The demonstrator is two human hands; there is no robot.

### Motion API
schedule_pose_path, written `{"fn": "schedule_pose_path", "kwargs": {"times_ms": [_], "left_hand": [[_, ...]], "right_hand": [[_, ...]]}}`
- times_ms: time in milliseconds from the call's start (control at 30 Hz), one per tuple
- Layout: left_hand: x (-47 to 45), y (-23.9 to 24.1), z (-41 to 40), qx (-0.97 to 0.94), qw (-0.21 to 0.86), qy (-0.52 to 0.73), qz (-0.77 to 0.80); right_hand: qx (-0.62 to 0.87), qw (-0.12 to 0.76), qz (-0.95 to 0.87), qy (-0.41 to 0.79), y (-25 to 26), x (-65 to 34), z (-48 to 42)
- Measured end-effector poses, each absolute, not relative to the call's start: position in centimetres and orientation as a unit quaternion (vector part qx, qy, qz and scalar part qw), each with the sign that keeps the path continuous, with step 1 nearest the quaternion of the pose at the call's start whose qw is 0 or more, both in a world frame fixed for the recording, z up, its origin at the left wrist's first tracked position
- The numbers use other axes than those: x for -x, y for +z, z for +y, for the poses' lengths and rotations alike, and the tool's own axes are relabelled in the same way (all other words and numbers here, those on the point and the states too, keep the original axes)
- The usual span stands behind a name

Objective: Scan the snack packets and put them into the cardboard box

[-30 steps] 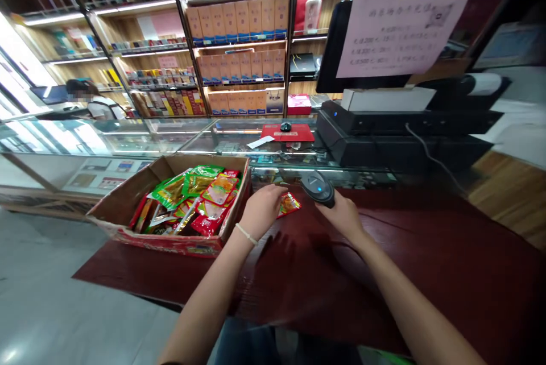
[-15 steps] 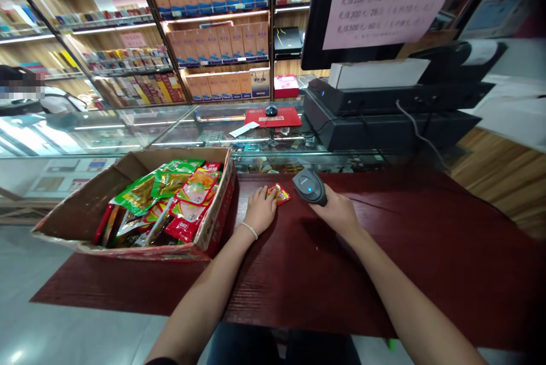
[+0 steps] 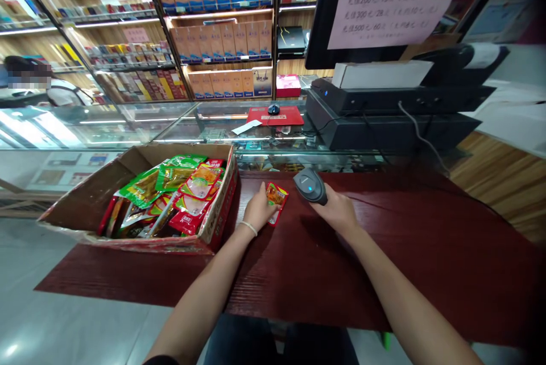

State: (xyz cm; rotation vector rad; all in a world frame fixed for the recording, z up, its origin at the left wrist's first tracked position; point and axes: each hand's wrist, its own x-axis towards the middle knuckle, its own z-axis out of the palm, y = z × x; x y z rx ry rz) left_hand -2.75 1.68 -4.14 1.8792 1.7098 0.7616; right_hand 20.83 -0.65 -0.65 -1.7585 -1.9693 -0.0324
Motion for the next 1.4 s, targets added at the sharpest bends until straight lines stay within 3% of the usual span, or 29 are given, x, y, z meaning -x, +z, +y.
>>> {"fn": "schedule_pose_path", "kwargs": {"times_ms": [233, 500, 700, 933, 1267, 1400], "left_hand": [[1.8, -5.6, 2.9, -0.443, 0.490, 0.548, 0.513], [2.1, -4.8, 2.9, -0.401, 0.597, 0.607, 0.338], [2.2, -4.4, 2.7, -0.371, 0.623, 0.608, 0.325], [2.3, -4.9, 2.9, -0.363, 0.615, 0.613, 0.338], [2.3, -5.2, 3.1, -0.386, 0.608, 0.605, 0.340], [1.7, -4.5, 2.9, -0.406, 0.559, 0.615, 0.381]], "right_hand": [[0.657, 0.290, -0.695, 0.007, -0.4, -21.5, -0.5], [0.639, 0.361, -0.673, 0.092, 0.3, -21.3, -0.9], [0.571, 0.368, -0.710, 0.184, 1.0, -20.3, -1.5], [0.568, 0.303, -0.741, 0.188, 1.1, -19.9, -1.8], [0.581, 0.319, -0.725, 0.188, 0.9, -20.2, -1.6], [0.608, 0.336, -0.704, 0.150, 1.2, -20.3, -1.6]]}}
